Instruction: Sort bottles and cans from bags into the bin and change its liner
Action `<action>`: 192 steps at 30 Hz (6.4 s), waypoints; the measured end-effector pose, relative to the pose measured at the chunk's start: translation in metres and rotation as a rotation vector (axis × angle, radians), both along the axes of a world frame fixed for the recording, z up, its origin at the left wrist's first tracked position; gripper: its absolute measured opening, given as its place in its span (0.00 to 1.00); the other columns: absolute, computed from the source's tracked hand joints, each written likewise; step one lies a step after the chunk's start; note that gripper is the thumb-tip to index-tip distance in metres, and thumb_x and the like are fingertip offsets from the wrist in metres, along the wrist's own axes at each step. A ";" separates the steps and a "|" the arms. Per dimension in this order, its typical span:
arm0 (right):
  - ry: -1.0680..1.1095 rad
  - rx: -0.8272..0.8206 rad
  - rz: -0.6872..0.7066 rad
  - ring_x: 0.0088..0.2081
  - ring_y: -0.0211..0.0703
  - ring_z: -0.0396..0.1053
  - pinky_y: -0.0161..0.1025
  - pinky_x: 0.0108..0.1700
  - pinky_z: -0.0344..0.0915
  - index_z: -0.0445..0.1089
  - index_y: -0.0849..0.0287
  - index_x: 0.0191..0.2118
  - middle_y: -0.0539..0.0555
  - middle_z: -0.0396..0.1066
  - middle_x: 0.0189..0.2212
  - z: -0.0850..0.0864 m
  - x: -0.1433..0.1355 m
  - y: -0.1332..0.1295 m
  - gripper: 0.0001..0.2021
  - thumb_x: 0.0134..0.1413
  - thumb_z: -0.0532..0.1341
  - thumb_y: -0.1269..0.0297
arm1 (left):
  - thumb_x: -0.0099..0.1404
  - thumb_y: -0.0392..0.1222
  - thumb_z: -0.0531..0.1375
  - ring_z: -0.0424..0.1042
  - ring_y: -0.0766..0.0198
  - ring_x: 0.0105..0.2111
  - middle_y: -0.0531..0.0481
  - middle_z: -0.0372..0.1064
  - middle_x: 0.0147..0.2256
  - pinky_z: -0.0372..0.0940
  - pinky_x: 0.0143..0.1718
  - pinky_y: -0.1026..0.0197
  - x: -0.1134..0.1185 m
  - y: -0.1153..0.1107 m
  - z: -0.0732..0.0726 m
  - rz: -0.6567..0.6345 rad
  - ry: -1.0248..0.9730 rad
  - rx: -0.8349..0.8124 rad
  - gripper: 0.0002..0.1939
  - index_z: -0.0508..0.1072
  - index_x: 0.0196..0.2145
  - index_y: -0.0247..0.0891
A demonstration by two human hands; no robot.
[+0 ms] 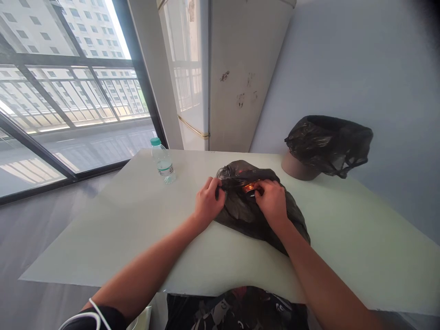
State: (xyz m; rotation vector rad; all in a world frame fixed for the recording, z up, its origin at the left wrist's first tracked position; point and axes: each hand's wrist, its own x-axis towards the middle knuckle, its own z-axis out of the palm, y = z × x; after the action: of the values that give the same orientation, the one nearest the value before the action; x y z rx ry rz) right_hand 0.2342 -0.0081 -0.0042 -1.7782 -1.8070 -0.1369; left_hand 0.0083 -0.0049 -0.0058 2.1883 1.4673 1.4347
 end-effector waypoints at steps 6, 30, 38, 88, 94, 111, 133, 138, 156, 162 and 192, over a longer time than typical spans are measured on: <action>-0.004 0.010 -0.004 0.42 0.53 0.68 0.45 0.43 0.55 0.76 0.57 0.35 0.55 0.77 0.36 -0.001 0.000 0.000 0.09 0.53 0.60 0.75 | 0.66 0.31 0.55 0.67 0.64 0.31 0.52 0.68 0.36 0.62 0.34 0.62 0.000 0.000 0.000 0.001 -0.004 -0.010 0.07 0.67 0.38 0.43; -0.071 0.151 0.020 0.41 0.50 0.66 0.44 0.42 0.52 0.75 0.57 0.35 0.55 0.75 0.34 0.016 -0.007 -0.013 0.09 0.55 0.59 0.76 | 0.65 0.29 0.56 0.68 0.62 0.34 0.52 0.69 0.35 0.62 0.40 0.60 -0.002 0.004 -0.003 0.004 0.019 0.086 0.08 0.67 0.37 0.42; -0.012 0.205 0.077 0.38 0.47 0.66 0.43 0.41 0.55 0.73 0.56 0.32 0.52 0.74 0.32 0.029 -0.008 -0.020 0.08 0.53 0.60 0.77 | 0.64 0.29 0.56 0.67 0.61 0.34 0.52 0.68 0.35 0.62 0.41 0.59 -0.002 0.005 -0.004 0.002 0.027 0.088 0.09 0.66 0.37 0.42; 0.051 0.124 0.362 0.28 0.40 0.64 0.39 0.32 0.59 0.73 0.52 0.29 0.48 0.71 0.29 0.160 -0.053 -0.055 0.03 0.48 0.64 0.68 | 0.63 0.66 0.67 0.66 0.45 0.66 0.32 0.65 0.66 0.51 0.72 0.39 0.002 -0.008 -0.002 -0.073 0.023 0.361 0.54 0.47 0.74 0.40; 0.067 0.023 0.425 0.27 0.41 0.66 0.39 0.30 0.60 0.73 0.53 0.29 0.48 0.69 0.26 0.153 -0.060 -0.051 0.02 0.48 0.64 0.67 | 0.68 0.57 0.65 0.70 0.47 0.61 0.39 0.72 0.61 0.52 0.70 0.42 -0.001 -0.003 -0.008 -0.093 0.083 0.271 0.39 0.58 0.70 0.42; 0.117 -0.175 0.467 0.26 0.40 0.65 0.36 0.26 0.59 0.78 0.52 0.34 0.49 0.71 0.26 0.168 -0.040 -0.050 0.06 0.52 0.70 0.58 | 0.69 0.51 0.65 0.72 0.48 0.59 0.40 0.73 0.60 0.56 0.66 0.43 -0.005 -0.002 -0.002 -0.046 0.084 0.284 0.31 0.64 0.65 0.44; 0.062 -0.009 0.546 0.43 0.48 0.75 0.41 0.42 0.70 0.76 0.48 0.50 0.52 0.75 0.46 0.164 -0.072 -0.033 0.21 0.48 0.73 0.63 | 0.66 0.65 0.65 0.65 0.42 0.64 0.31 0.63 0.65 0.60 0.66 0.37 -0.008 0.011 -0.012 -0.107 -0.118 0.191 0.48 0.51 0.71 0.38; 0.083 0.077 0.428 0.42 0.48 0.75 0.41 0.43 0.68 0.77 0.51 0.51 0.53 0.77 0.47 0.175 -0.094 -0.001 0.23 0.47 0.73 0.59 | 0.73 0.67 0.53 0.53 0.39 0.72 0.31 0.53 0.72 0.51 0.71 0.31 -0.012 0.015 -0.014 -0.331 0.002 -0.090 0.43 0.50 0.74 0.38; -0.327 -0.506 0.388 0.49 0.55 0.77 0.39 0.43 0.67 0.80 0.59 0.47 0.60 0.80 0.47 0.113 -0.183 0.134 0.24 0.44 0.77 0.55 | 0.74 0.61 0.56 0.54 0.42 0.72 0.34 0.55 0.72 0.54 0.71 0.37 -0.014 0.015 -0.009 -0.345 0.147 -0.127 0.34 0.64 0.68 0.37; -0.320 -0.447 0.383 0.56 0.57 0.73 0.40 0.49 0.67 0.74 0.59 0.59 0.64 0.77 0.54 0.121 -0.171 0.123 0.35 0.46 0.77 0.49 | 0.70 0.56 0.62 0.56 0.42 0.71 0.36 0.57 0.71 0.57 0.71 0.37 -0.012 0.015 -0.013 -0.321 0.146 -0.105 0.34 0.65 0.68 0.39; -0.413 -0.076 0.518 0.55 0.63 0.71 0.58 0.59 0.67 0.70 0.53 0.64 0.65 0.72 0.57 0.008 -0.020 -0.024 0.26 0.60 0.63 0.67 | 0.54 0.26 0.53 0.72 0.58 0.39 0.51 0.71 0.39 0.68 0.44 0.56 -0.006 0.011 -0.013 -0.133 -0.153 -0.123 0.22 0.65 0.45 0.43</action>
State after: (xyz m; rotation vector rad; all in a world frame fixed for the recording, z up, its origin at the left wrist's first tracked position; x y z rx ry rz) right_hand 0.2141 -0.0320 0.0040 -1.3352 -2.5395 -0.2415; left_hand 0.0026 0.0060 -0.0186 2.0141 1.2966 1.3952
